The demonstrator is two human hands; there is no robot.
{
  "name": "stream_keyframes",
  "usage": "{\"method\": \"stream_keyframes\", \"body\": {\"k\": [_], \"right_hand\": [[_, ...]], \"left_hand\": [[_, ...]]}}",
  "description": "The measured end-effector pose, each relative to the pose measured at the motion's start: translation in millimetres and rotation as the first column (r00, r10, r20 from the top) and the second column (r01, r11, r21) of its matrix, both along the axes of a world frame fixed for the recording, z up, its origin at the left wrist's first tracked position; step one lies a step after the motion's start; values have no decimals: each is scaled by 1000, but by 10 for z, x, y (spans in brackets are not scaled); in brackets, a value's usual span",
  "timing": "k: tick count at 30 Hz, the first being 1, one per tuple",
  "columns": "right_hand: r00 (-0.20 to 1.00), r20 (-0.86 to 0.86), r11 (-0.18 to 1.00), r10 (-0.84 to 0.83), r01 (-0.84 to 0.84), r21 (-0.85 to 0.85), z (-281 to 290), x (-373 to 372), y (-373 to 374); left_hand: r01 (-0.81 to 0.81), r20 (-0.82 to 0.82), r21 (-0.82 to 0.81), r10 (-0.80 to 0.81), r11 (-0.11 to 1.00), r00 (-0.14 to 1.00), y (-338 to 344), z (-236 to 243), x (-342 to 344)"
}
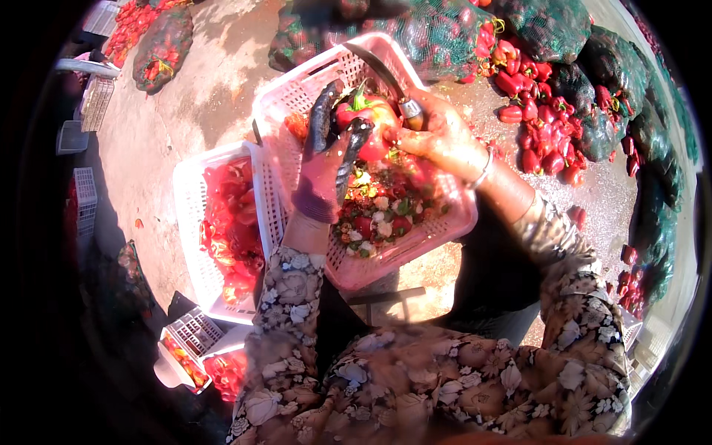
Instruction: The person sits on the ground and uses a knife to cut red peppers, removing stems and seeds. They place the cut pieces into a pink basket and the waste into a white basket. The person continues this process throughout the clip.
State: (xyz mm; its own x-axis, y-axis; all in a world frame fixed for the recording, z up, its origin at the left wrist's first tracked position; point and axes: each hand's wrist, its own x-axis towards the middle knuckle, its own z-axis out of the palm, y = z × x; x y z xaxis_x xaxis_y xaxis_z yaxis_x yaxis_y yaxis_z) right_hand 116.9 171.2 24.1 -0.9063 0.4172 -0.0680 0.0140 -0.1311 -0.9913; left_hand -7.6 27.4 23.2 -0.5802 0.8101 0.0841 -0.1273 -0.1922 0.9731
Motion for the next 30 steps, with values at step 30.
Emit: {"method": "stream_keyframes", "body": {"k": [30], "right_hand": [[993,13,808,-120,90,582,99,-554,-1509]], "left_hand": [[-349,696,208,113,914,709,-728,71,-427]]}}
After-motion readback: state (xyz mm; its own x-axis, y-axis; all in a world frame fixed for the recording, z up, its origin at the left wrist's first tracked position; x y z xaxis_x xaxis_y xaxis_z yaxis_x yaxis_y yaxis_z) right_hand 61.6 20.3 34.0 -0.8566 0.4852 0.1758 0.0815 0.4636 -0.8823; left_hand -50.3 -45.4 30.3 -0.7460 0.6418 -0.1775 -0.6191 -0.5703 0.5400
